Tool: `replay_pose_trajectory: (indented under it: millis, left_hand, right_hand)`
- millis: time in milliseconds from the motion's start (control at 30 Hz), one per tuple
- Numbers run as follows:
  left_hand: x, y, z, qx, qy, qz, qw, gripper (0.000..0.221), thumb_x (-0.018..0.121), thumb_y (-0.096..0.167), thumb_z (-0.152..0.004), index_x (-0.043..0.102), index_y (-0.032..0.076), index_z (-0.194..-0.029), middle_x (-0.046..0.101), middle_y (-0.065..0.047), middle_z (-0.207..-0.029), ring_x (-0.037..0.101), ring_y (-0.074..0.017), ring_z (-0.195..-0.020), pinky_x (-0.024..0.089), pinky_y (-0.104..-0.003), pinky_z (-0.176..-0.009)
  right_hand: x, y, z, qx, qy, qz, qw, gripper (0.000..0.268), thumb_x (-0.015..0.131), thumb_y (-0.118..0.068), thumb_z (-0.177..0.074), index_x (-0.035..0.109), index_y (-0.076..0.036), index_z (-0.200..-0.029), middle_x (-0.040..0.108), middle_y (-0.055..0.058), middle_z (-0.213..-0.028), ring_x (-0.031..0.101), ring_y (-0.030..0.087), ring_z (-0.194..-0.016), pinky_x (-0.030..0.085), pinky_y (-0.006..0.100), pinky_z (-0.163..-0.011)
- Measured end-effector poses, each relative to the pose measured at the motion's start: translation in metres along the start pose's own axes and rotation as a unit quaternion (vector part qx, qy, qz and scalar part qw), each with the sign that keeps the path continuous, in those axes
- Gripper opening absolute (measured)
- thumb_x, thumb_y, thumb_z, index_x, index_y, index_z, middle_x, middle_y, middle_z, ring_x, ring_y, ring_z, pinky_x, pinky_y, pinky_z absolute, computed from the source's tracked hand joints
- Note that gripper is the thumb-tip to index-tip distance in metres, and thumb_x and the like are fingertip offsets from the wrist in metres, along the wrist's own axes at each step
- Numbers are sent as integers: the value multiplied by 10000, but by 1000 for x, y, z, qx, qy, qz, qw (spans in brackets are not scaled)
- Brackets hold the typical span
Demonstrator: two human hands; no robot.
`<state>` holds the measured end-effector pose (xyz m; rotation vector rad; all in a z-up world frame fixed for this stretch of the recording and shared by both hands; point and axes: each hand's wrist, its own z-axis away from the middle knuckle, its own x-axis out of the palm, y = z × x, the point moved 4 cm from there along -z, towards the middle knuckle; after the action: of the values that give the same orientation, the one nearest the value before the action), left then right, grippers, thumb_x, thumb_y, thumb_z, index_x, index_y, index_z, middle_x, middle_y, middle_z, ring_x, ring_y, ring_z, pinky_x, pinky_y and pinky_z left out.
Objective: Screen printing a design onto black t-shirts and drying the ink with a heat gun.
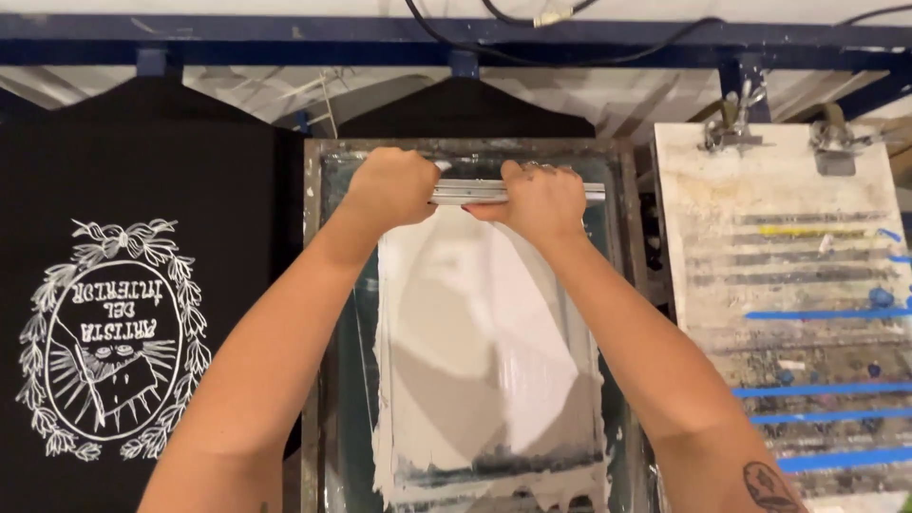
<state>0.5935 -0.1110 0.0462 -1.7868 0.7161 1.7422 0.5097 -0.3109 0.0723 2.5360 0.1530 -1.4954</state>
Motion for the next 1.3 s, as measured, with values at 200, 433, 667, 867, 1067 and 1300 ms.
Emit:
replay_pose_trajectory:
  millis: [200,433,667,867,1067,1300]
  left_hand:
    - [-39,41,60,19,-87,55,994,237,776,323,-762,811,101,-838,756,-116,-732,769,-335,-730,629,-452,-687]
    - [-27,109,156,6,-185,117,976,342,664,393,-846,812,88,-889,770,-169,-806,770,-391,-792,624,-504,-700]
    - [-34,172,245,67,-122,109,984,180,716,288,-813,755,113,-807,741,-106,-680,744,-308,-629,595,-435,-568]
    - [-21,208,299,85,-80,119,986,152,757,269,-762,668,147,-739,726,-70,-628,736,-271,-593,585,-399,-551]
    - [-24,233,325,78,-112,174,975,127,724,230,-828,702,139,-742,726,-79,-630,734,-291,-612,574,-387,-564]
    - [-118,223,315,-5,-232,202,952,506,725,503,-848,788,51,-1065,800,-175,-986,765,-386,-1001,604,-535,-855]
  right_hand:
    - [-36,-26,46,-17,-6,-22,1000,776,592,-971,-672,646,-205,-781,676,10,-626,731,257,-614,553,401,-619]
    - [-91,-64,142,-19,-38,-30,999,810,537,-985,-703,667,-197,-834,707,15,-679,731,227,-639,542,363,-611]
    - [-151,-100,214,-28,-30,-28,999,765,547,-947,-759,583,-185,-713,668,28,-638,692,233,-578,532,347,-597]
    - [-169,-117,271,-26,-14,-22,999,744,511,-940,-794,530,-206,-668,550,0,-568,634,214,-540,510,335,-596]
    - [-197,-126,300,-29,-48,-36,998,724,558,-914,-772,548,-197,-670,587,18,-574,673,228,-582,530,332,-619]
    - [-221,-115,255,-54,-132,-106,984,774,564,-937,-683,604,-164,-699,634,62,-578,697,277,-580,549,388,-585]
